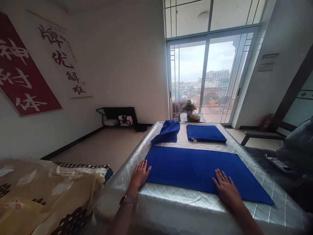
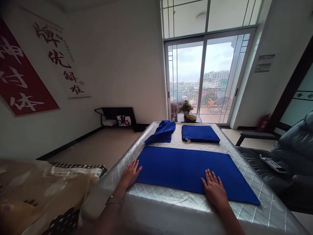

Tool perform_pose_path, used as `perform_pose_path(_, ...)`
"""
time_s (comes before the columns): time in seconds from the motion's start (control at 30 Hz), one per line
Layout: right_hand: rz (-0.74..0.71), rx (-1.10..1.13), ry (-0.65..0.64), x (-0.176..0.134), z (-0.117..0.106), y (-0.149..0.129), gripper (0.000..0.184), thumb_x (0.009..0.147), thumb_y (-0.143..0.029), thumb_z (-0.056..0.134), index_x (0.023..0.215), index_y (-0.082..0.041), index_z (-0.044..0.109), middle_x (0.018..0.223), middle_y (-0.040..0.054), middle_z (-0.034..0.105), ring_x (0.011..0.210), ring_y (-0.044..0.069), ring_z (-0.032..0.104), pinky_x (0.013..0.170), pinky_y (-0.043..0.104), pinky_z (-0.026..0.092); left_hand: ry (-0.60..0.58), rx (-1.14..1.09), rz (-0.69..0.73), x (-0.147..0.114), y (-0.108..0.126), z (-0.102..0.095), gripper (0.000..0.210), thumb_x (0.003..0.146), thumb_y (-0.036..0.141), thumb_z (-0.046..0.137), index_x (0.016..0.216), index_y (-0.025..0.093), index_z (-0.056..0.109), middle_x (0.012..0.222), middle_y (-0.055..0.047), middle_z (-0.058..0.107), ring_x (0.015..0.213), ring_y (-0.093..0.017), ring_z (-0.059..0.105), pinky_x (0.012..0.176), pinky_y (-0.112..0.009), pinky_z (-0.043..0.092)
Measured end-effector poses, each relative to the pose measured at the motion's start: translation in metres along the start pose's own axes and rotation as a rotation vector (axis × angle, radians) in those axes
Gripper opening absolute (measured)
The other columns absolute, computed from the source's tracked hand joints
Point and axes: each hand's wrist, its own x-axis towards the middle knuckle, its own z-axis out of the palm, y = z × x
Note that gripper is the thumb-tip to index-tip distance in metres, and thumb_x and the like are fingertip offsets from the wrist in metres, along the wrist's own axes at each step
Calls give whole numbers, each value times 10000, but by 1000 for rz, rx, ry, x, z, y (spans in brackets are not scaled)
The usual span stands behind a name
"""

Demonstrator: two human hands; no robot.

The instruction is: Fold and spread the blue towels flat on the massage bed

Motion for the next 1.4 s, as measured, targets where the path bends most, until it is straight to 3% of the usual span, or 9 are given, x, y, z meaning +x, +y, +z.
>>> perform_pose_path(0.23, 25, -33, -54, 1, -4, -1, 705, 980, -462, 167, 1607, -145, 217, 1670, 16, 164, 1541, 205, 121, 1247, 440, 129, -1, -29, 7, 0, -2, 2, 761, 1022, 586, 181, 1576, 71, 265, 1645, -167, 254, 1528, -265, 233, 1243, -467, 174)
perform_pose_path(0.63, 60, 40, -53, -4, -25, -11, 667, 1003, -463, 209, 1598, -167, 262, 1661, 33, 216, 1533, 198, 171, 1246, 435, 131, -3, 37, 22, 1, 0, -1, 697, 1029, 510, 233, 1561, 65, 304, 1631, -179, 285, 1513, -270, 276, 1233, -474, 215)
perform_pose_path(0.83, 55, 91, -36, -7, -25, -11, 658, 1010, -463, 213, 1595, -165, 270, 1658, 48, 238, 1533, 206, 173, 1244, 450, 136, 48, 58, 48, 4, -5, 6, 688, 1016, 480, 251, 1533, 39, 357, 1600, -206, 341, 1483, -297, 343, 1209, -498, 271)
perform_pose_path(1.0, 68, 105, -34, -9, -28, -13, 658, 1016, -474, 208, 1599, -171, 255, 1661, 41, 235, 1538, 192, 146, 1250, 437, 116, 9, 82, 52, 4, -7, 7, 712, 1010, 481, 248, 1544, 16, 322, 1618, -206, 302, 1498, -297, 309, 1223, -483, 244)
perform_pose_path(1.3, 45, 116, 20, -12, -16, -9, 662, 1019, -485, 200, 1587, -157, 286, 1651, 38, 244, 1537, 210, 151, 1246, 463, 150, 98, 87, 99, -1, -14, 7, 714, 1014, 531, 229, 1552, 72, 332, 1619, -163, 326, 1504, -275, 297, 1227, -508, 244)
perform_pose_path(1.4, 25, 127, 59, -15, -17, -11, 645, 1021, -475, 213, 1573, -162, 331, 1638, 51, 272, 1534, 227, 168, 1244, 492, 148, 97, 51, 162, -5, 0, 1, 704, 1027, 544, 200, 1560, 101, 326, 1630, -143, 313, 1513, -258, 276, 1232, -488, 246)
